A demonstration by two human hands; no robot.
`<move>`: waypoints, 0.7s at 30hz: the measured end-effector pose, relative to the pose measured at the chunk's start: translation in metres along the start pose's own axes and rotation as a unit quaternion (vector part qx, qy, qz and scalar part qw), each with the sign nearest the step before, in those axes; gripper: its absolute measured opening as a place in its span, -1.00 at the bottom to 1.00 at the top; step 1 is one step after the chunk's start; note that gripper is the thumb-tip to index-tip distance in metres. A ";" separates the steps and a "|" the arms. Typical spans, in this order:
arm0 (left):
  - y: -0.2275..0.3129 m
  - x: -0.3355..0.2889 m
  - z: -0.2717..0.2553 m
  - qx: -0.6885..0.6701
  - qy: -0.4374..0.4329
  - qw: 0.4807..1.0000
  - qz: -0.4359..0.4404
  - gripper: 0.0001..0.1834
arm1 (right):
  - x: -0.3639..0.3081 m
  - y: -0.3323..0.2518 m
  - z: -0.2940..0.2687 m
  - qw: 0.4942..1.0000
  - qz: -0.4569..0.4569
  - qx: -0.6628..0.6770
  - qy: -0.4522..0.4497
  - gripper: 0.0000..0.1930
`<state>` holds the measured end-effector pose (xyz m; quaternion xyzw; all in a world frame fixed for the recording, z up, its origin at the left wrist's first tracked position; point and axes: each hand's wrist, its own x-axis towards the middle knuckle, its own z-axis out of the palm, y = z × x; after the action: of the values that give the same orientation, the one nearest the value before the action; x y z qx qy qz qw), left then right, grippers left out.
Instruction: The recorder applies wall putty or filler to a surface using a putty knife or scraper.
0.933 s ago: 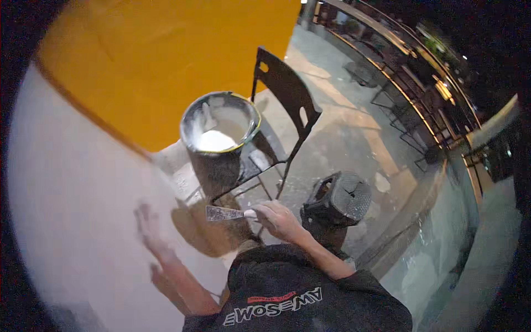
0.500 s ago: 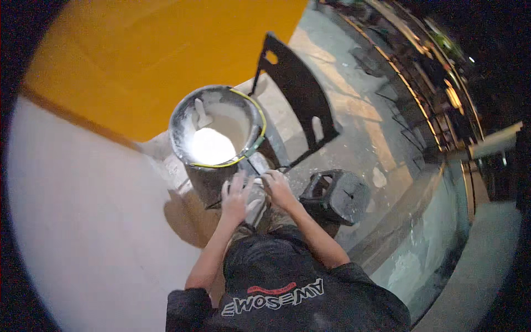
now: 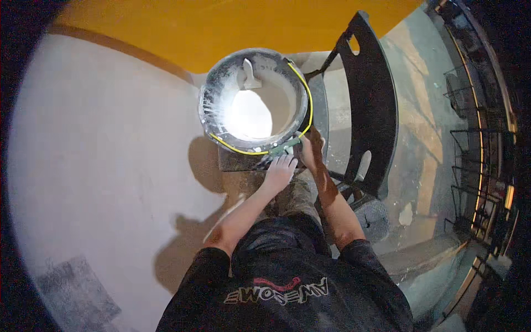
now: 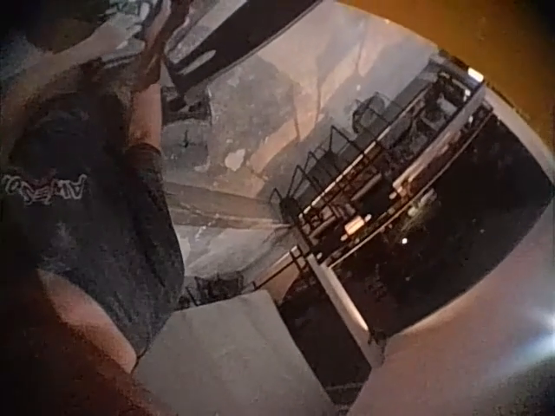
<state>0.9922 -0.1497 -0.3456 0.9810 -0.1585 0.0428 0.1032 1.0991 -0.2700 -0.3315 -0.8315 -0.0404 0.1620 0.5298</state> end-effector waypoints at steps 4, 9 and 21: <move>0.007 0.009 -0.001 0.012 -0.059 0.997 -0.038 -0.72 | 0.002 0.005 0.006 0.954 -0.228 -0.134 0.142 -0.70; 0.016 0.009 -0.011 -0.038 -0.093 0.991 -0.092 -0.73 | -0.021 0.026 0.015 0.955 -0.213 -0.136 0.152 -0.61; 0.053 -0.060 0.015 -0.195 0.004 0.949 -0.249 -0.43 | -0.032 0.094 0.022 0.989 -0.036 -0.124 -0.072 -0.49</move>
<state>0.9188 -0.1841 -0.3568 0.9498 0.0864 -0.0121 0.3006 1.0523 -0.2999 -0.4171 -0.8748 -0.1283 0.1955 0.4243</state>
